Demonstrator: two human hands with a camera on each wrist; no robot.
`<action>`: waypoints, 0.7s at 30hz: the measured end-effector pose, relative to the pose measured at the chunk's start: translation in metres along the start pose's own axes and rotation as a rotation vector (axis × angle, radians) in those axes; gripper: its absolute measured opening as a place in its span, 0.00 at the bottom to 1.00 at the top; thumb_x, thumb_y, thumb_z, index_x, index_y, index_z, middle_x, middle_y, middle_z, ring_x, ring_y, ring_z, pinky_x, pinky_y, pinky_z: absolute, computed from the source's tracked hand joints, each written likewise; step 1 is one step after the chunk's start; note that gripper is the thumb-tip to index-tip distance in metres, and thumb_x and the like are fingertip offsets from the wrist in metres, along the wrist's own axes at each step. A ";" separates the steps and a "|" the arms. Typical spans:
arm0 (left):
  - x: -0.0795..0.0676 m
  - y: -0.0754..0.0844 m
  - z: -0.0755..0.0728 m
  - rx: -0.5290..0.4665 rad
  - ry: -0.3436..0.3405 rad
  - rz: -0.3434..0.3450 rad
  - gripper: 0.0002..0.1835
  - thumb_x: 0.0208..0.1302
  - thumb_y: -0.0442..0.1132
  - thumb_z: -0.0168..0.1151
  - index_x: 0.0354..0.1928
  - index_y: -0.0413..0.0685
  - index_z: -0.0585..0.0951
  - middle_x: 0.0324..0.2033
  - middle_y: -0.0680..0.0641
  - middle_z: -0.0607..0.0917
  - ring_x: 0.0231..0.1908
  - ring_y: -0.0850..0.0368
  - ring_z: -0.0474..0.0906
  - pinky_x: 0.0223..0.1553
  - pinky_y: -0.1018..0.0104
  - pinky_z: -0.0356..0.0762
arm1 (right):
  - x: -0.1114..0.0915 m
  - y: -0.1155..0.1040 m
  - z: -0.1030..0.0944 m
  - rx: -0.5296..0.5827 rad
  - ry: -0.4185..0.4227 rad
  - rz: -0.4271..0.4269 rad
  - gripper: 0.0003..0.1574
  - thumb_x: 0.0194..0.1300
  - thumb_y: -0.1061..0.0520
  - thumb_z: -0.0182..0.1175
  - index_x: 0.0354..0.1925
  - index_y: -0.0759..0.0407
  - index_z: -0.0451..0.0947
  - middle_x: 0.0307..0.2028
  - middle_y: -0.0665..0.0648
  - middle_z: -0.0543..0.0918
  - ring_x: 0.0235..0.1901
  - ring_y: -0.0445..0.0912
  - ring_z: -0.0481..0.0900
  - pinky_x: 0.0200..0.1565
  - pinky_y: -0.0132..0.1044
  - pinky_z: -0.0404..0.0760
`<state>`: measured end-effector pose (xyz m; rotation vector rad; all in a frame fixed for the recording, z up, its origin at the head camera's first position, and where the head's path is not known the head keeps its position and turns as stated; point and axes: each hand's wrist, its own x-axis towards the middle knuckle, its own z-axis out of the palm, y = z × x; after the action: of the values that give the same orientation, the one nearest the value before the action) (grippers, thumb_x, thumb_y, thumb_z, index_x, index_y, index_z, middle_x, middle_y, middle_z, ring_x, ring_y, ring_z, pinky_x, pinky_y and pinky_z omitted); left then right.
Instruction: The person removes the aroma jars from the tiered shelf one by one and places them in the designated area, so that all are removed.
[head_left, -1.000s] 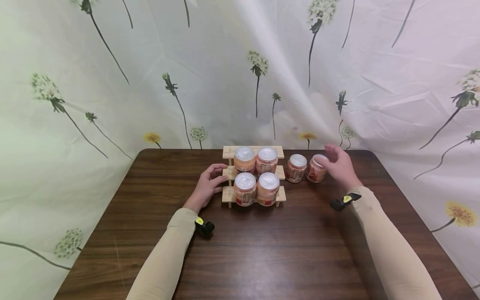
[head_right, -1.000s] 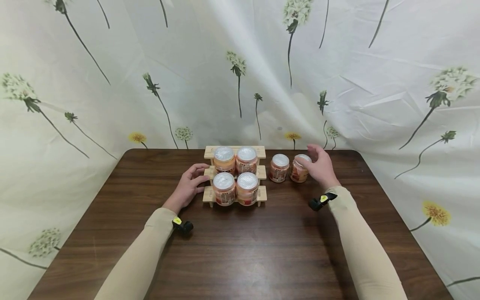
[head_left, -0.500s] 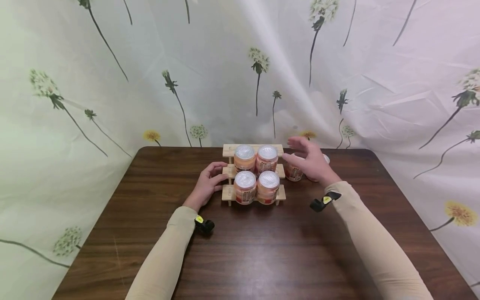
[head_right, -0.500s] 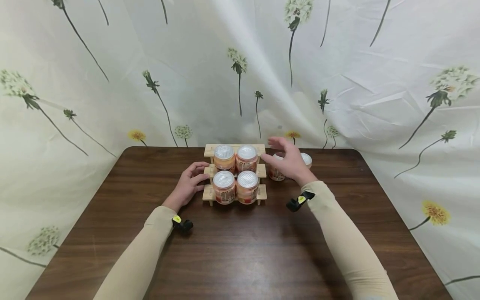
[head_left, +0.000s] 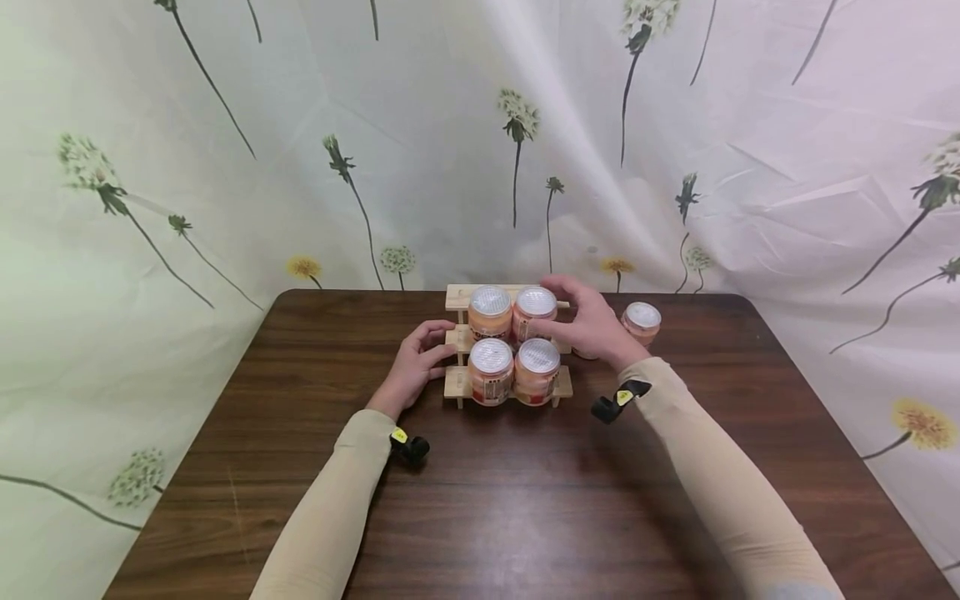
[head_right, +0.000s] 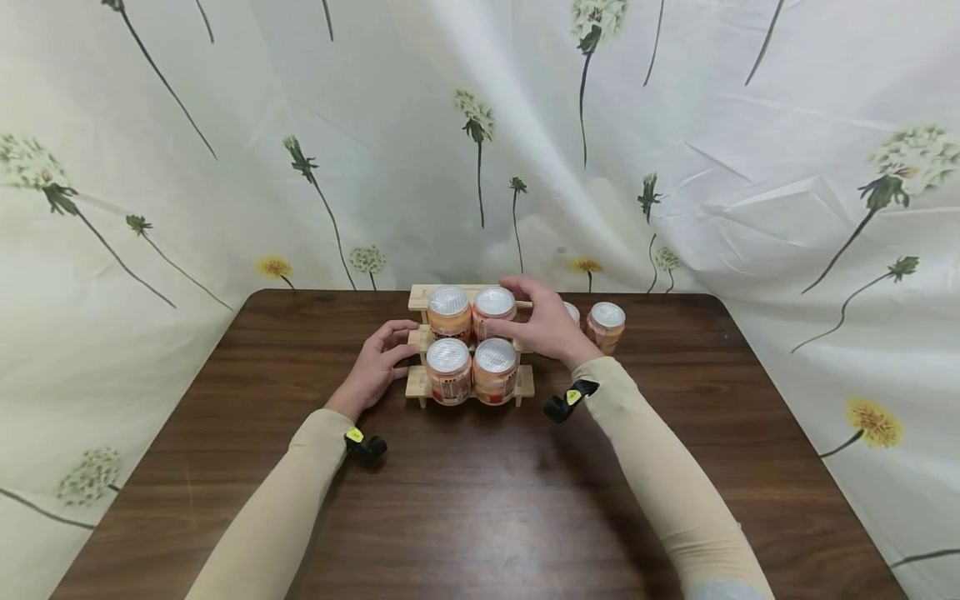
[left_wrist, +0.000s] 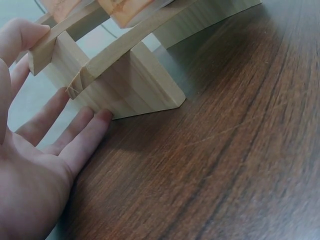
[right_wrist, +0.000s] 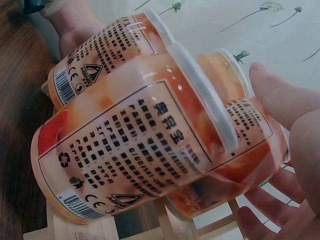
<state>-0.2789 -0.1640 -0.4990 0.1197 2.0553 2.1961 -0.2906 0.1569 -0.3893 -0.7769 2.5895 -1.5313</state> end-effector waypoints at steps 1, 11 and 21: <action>0.000 0.000 0.000 0.000 0.001 0.000 0.23 0.75 0.35 0.63 0.68 0.46 0.73 0.64 0.39 0.74 0.57 0.49 0.80 0.47 0.56 0.86 | 0.001 0.000 0.001 -0.008 0.000 0.002 0.45 0.62 0.48 0.77 0.73 0.52 0.71 0.64 0.56 0.79 0.66 0.57 0.75 0.65 0.58 0.76; -0.001 0.001 0.001 -0.003 0.008 -0.007 0.23 0.74 0.35 0.63 0.68 0.47 0.74 0.64 0.40 0.74 0.56 0.50 0.80 0.46 0.56 0.86 | 0.004 -0.001 0.008 0.054 0.013 0.027 0.37 0.63 0.49 0.77 0.66 0.50 0.76 0.57 0.57 0.81 0.56 0.56 0.82 0.54 0.53 0.83; 0.000 0.001 0.001 0.004 0.011 -0.011 0.23 0.74 0.36 0.64 0.68 0.47 0.74 0.64 0.40 0.74 0.56 0.49 0.79 0.46 0.57 0.87 | 0.006 0.000 0.010 0.110 0.018 0.057 0.35 0.63 0.51 0.77 0.65 0.52 0.77 0.55 0.58 0.82 0.51 0.53 0.83 0.51 0.46 0.83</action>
<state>-0.2785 -0.1627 -0.4984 0.0966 2.0620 2.1912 -0.2935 0.1465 -0.3933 -0.6758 2.4914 -1.6553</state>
